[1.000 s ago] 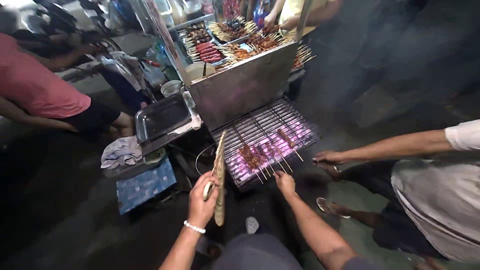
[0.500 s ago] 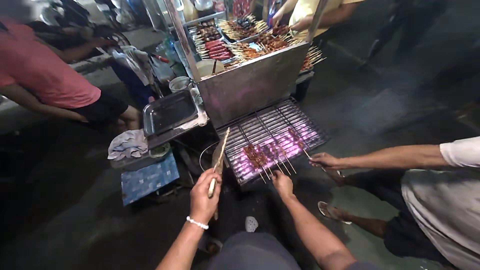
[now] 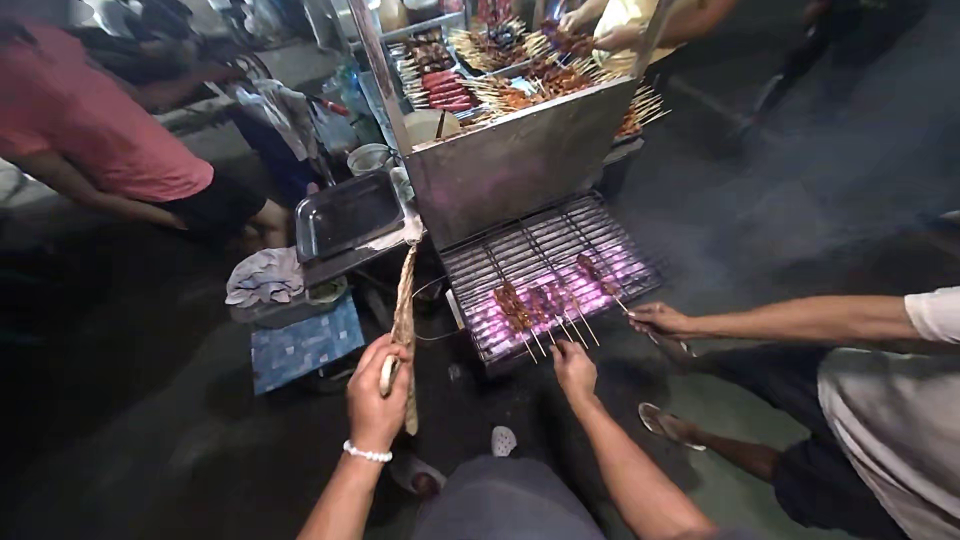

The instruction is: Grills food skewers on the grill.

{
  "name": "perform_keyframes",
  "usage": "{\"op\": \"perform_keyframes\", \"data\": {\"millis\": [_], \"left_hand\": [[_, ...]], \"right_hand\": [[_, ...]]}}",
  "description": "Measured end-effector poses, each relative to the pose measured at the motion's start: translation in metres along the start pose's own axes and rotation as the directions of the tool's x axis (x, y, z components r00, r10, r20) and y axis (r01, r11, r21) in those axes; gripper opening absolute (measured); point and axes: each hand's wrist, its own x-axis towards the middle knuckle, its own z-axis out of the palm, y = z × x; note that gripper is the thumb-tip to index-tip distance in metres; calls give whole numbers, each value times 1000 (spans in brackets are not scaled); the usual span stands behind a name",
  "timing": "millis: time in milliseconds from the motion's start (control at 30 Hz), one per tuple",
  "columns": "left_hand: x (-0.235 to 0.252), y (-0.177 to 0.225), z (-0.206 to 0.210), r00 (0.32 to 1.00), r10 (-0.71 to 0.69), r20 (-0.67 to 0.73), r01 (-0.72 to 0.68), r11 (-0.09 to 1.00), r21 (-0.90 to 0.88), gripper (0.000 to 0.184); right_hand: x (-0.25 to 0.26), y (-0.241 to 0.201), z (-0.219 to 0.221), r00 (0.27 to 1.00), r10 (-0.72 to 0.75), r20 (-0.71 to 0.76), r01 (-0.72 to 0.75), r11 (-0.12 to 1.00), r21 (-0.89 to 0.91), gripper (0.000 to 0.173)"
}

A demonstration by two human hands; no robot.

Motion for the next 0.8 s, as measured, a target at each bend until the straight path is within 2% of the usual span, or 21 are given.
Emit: {"op": "perform_keyframes", "data": {"millis": [100, 133, 233, 267, 400, 533, 600, 800], "left_hand": [[-1, 0, 9, 992, -93, 84, 114, 945, -306, 14], [-1, -2, 12, 991, -103, 81, 123, 944, -305, 15], [-1, -5, 13, 997, -4, 77, 8, 998, -56, 15], [-2, -5, 14, 995, 7, 97, -3, 999, -38, 15], [-1, -2, 13, 991, -62, 118, 96, 946, -308, 12], [-3, -4, -1, 998, -44, 53, 57, 960, -276, 12], [-5, -7, -7, 998, -55, 30, 61, 958, -280, 12], [-9, -9, -11, 992, -129, 14, 126, 924, -362, 16]], "right_hand": [[-6, -13, 11, 998, -10, 62, 11, 1000, -19, 36], [-4, -16, 15, 996, 16, 84, -13, 999, -30, 38], [3, -22, 21, 986, 97, 138, -86, 993, -86, 38], [5, -24, 20, 982, 110, 151, -94, 989, -110, 36], [11, -20, 15, 984, 104, 143, -92, 992, -91, 32], [9, -2, 16, 982, 109, 153, -140, 967, 211, 29], [4, 5, 18, 975, 130, 180, -177, 945, 276, 29], [4, 4, 19, 981, 126, 148, -153, 970, 188, 29]]}}
